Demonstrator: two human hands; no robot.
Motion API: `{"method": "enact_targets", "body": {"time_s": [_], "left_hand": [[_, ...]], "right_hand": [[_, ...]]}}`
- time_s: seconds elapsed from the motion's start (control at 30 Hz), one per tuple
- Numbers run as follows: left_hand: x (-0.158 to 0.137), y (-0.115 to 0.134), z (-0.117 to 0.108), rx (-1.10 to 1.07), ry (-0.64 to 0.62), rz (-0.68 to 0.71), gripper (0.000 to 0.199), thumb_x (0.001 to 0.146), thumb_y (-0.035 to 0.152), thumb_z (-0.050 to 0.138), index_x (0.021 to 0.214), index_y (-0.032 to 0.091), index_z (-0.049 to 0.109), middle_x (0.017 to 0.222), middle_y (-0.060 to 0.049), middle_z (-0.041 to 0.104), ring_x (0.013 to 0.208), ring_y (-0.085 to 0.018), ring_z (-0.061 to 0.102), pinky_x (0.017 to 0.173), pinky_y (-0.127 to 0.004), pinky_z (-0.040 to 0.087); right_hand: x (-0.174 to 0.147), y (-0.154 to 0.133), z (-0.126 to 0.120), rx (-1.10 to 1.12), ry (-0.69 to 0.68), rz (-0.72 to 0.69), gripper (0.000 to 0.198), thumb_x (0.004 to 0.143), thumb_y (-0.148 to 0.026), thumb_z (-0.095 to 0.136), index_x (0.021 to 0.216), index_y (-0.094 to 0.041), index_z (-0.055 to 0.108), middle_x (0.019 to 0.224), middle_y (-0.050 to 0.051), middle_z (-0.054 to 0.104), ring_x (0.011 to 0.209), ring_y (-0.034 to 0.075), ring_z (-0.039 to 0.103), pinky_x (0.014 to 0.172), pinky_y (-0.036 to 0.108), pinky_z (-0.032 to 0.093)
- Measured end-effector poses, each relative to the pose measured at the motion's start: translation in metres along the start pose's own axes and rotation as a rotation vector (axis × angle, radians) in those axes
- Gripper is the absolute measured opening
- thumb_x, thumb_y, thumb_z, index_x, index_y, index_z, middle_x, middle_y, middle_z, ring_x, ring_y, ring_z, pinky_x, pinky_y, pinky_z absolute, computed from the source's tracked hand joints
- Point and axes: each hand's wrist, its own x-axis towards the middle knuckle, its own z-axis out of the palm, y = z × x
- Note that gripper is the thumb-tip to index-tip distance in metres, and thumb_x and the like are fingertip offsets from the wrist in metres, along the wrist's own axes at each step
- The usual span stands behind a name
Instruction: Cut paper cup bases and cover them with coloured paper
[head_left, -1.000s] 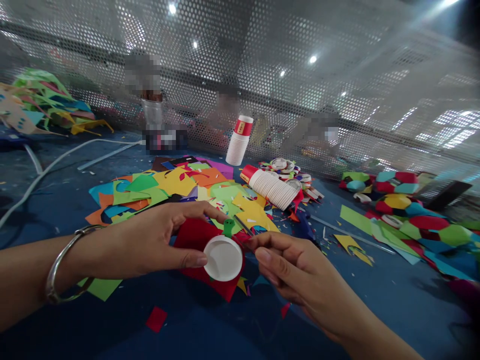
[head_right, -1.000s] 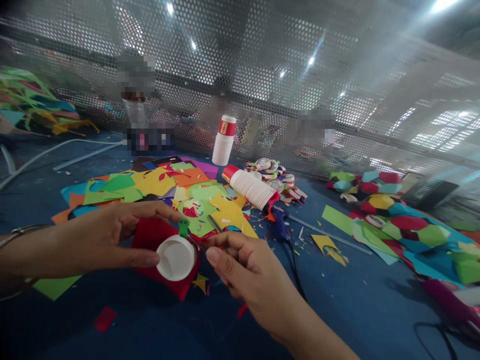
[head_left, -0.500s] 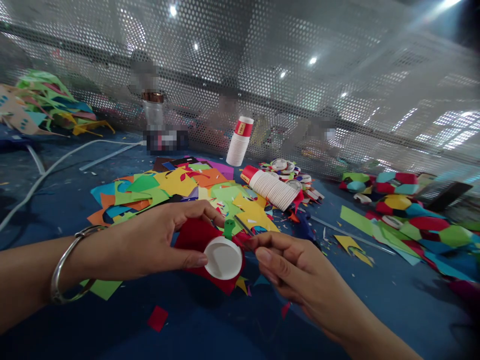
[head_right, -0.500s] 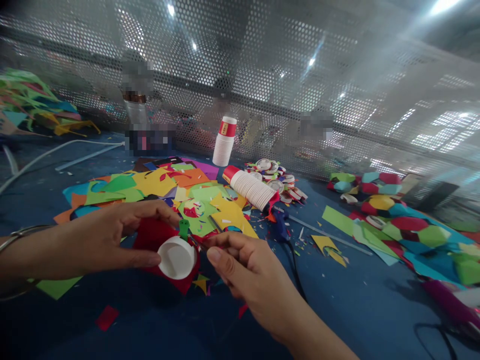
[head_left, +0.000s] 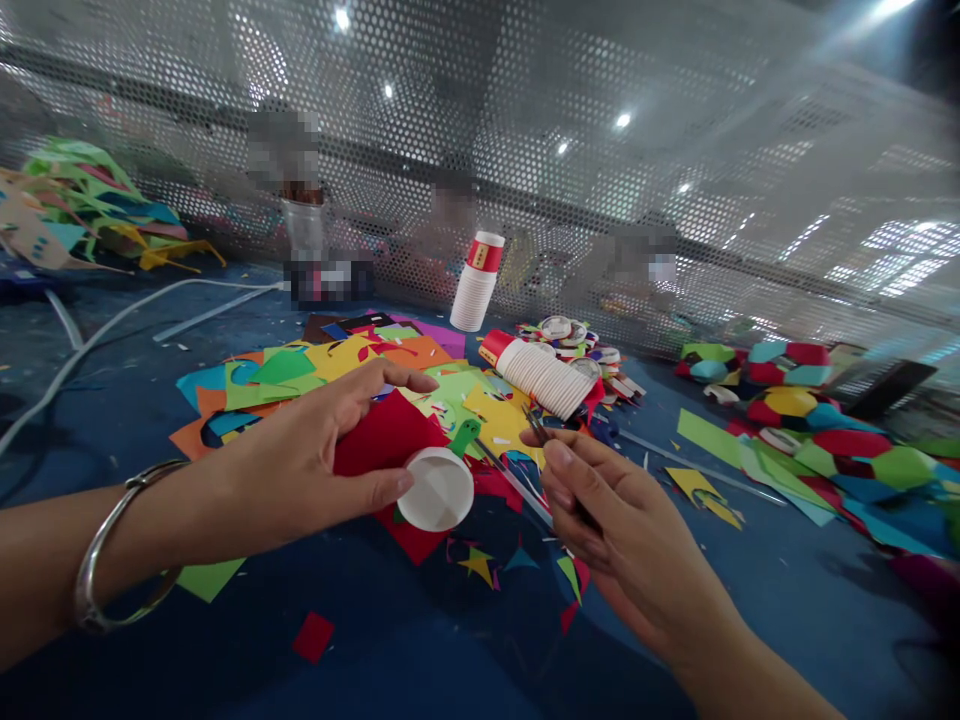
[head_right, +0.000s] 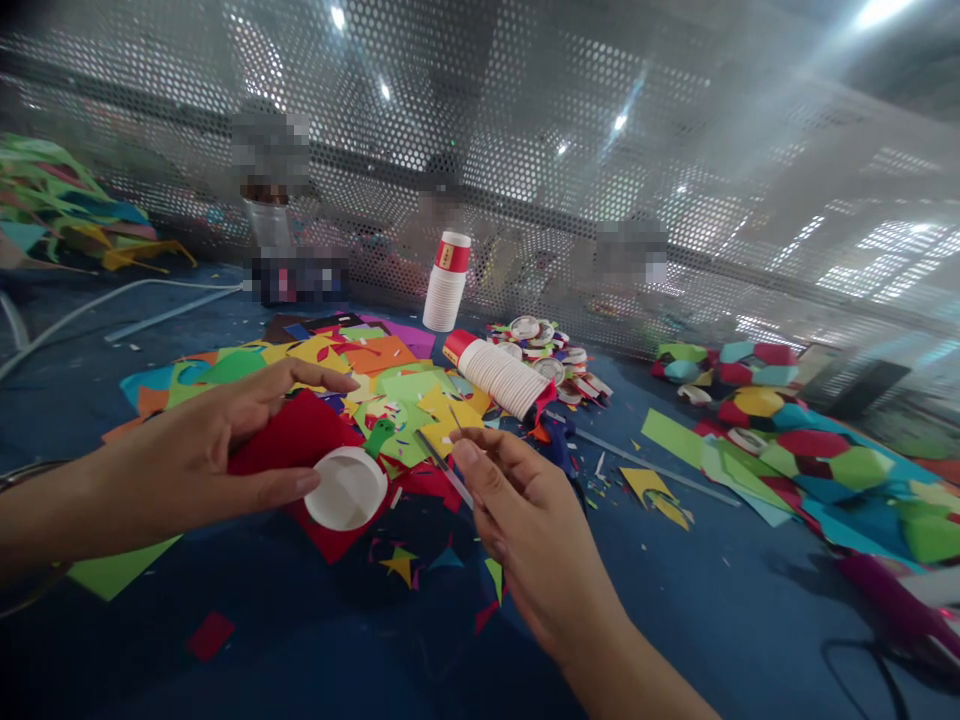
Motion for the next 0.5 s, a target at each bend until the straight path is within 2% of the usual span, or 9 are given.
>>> {"method": "enact_targets", "body": {"time_s": [0.17,0.33,0.43,0.5], "left_hand": [[-0.001,0.007,0.003,-0.007,-0.026,-0.081,0.060,0.090,0.032,0.066,0.140,0.033,0.033,0.114,0.001,0.072,0.093,-0.017,0.074,0.075,-0.024,0.061],[-0.004,0.014,0.007,0.099,-0.082,-0.146,0.070,0.087,0.042,0.069,0.145,0.032,0.032,0.120,-0.001,0.070,0.104,-0.022,0.071,0.092,-0.032,0.058],[-0.004,0.016,0.009,0.151,-0.139,-0.165,0.072,0.087,0.047,0.067,0.147,0.033,0.031,0.111,-0.001,0.072,0.092,-0.022,0.072,0.079,-0.031,0.060],[-0.004,0.017,0.010,0.163,-0.168,-0.148,0.070,0.088,0.050,0.065,0.147,0.033,0.031,0.110,0.000,0.072,0.093,-0.022,0.071,0.074,-0.030,0.059]], "right_hand": [[0.000,0.002,0.003,-0.056,-0.054,0.027,0.030,0.089,-0.040,0.073,0.107,-0.018,0.063,0.055,-0.011,0.035,0.041,0.001,0.018,0.039,0.020,0.009],[0.001,0.006,0.005,-0.101,-0.152,0.023,0.028,0.088,-0.042,0.073,0.103,-0.020,0.065,0.066,-0.008,0.044,0.043,-0.001,0.021,0.037,0.018,0.012],[0.002,0.010,0.005,-0.126,-0.201,0.028,0.023,0.090,-0.040,0.072,0.100,-0.020,0.064,0.067,-0.008,0.043,0.043,0.000,0.023,0.037,0.019,0.013],[0.002,0.011,0.004,-0.149,-0.225,0.036,0.018,0.091,-0.037,0.069,0.097,-0.021,0.063,0.065,-0.009,0.040,0.042,0.001,0.022,0.037,0.020,0.013]]}}
